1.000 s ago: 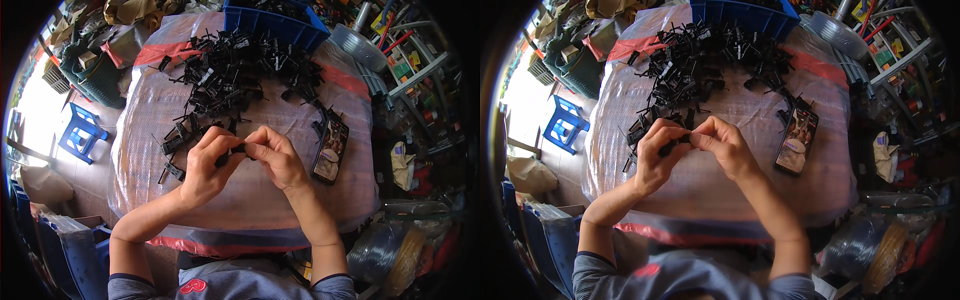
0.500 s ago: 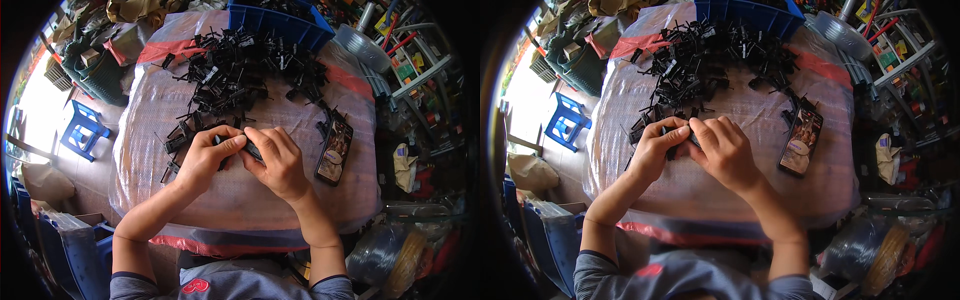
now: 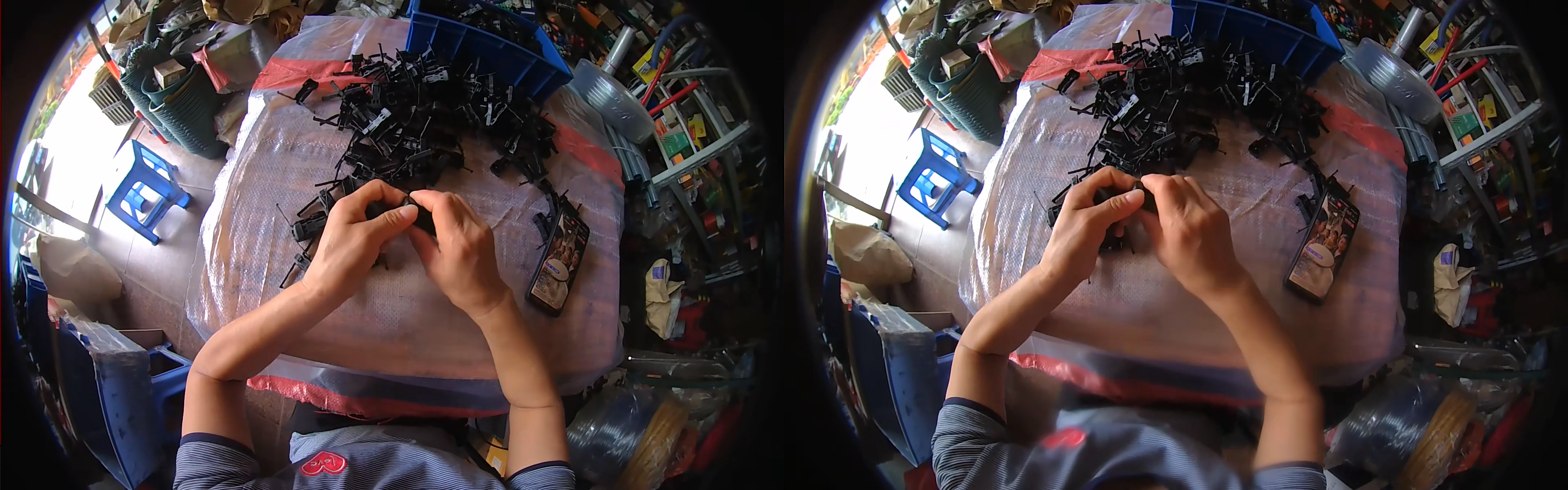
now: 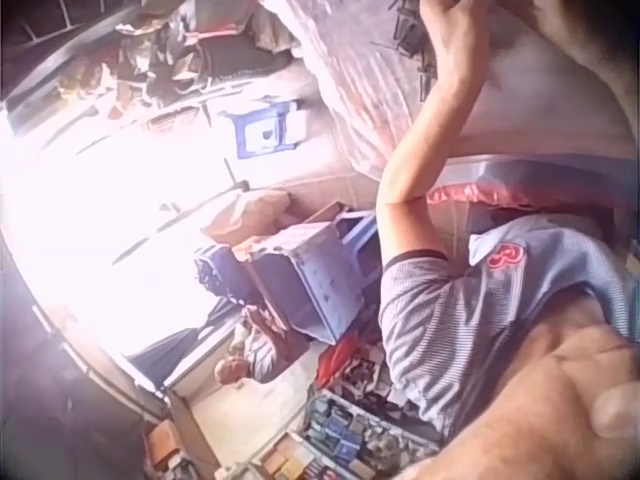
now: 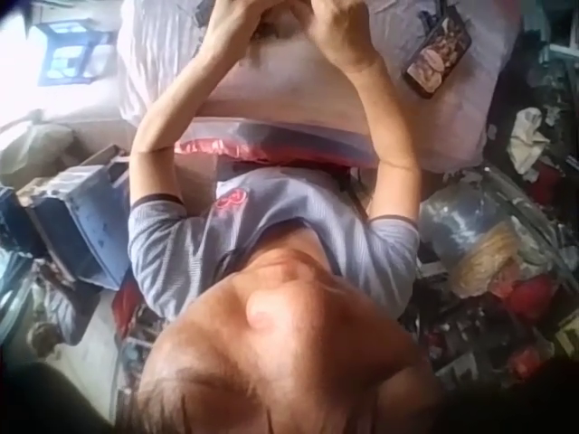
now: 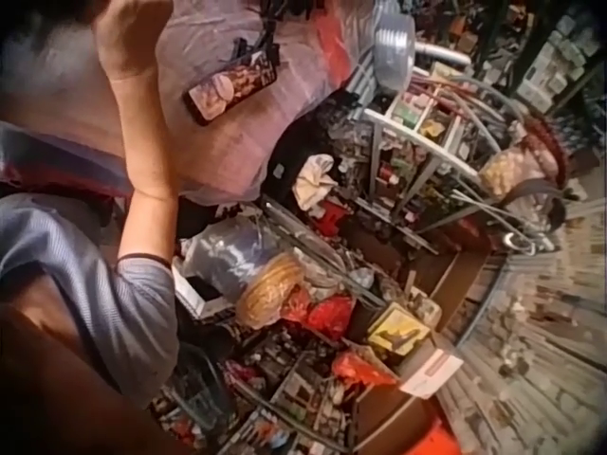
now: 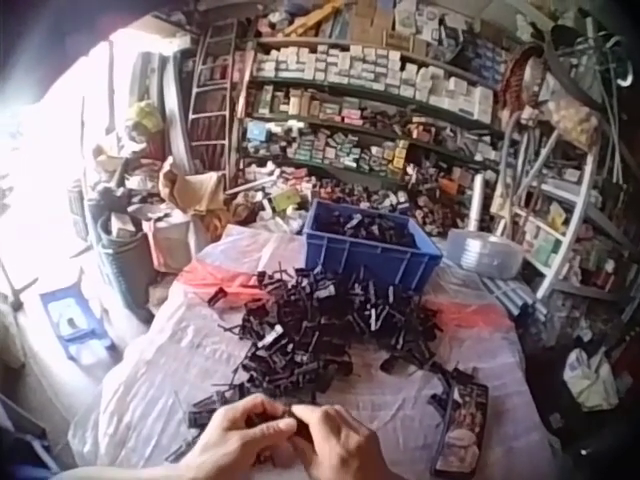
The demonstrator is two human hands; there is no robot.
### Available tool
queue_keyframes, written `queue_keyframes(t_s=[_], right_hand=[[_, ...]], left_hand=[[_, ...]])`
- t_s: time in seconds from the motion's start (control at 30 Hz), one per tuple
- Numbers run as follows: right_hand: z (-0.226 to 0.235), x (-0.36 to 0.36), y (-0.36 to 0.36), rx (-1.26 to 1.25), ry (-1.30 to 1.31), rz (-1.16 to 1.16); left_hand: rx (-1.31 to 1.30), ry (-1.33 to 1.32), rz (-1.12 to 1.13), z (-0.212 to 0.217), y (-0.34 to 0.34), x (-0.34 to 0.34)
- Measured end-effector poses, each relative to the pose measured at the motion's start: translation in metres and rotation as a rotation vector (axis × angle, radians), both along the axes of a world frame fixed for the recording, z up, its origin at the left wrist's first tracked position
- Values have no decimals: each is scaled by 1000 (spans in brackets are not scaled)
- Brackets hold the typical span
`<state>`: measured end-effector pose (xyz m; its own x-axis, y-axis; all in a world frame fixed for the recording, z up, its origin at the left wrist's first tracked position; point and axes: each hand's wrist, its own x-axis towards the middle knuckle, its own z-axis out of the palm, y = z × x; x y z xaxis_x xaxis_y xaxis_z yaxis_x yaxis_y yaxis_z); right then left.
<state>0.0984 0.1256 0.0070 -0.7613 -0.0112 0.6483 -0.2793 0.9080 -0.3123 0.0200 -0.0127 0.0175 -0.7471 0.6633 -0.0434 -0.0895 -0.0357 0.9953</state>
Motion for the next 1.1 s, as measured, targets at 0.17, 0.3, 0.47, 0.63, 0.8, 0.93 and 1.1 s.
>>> queue_keyframes(t_s=[0.17,0.3,0.47,0.63,0.8,0.93,1.1], right_hand=[[-28,-4,19,17,-155,35],[-16,2,17,96,-291,33],[-11,24,35,-9,-406,-23],[5,33,51,-893,-505,53],[21,38,32,-1091,-751,351],[20,41,34,-1235,-478,326],[18,39,31,-1185,-199,122]], left_hand=[[437,-472,22,5,-3,-43],[648,-738,-213,1,-8,-49],[551,-641,-351,-7,-5,-36],[53,80,-259,9,0,-11],[59,978,-165,3,2,6],[37,822,12,1,3,5],[-48,515,-95,0,4,2]])
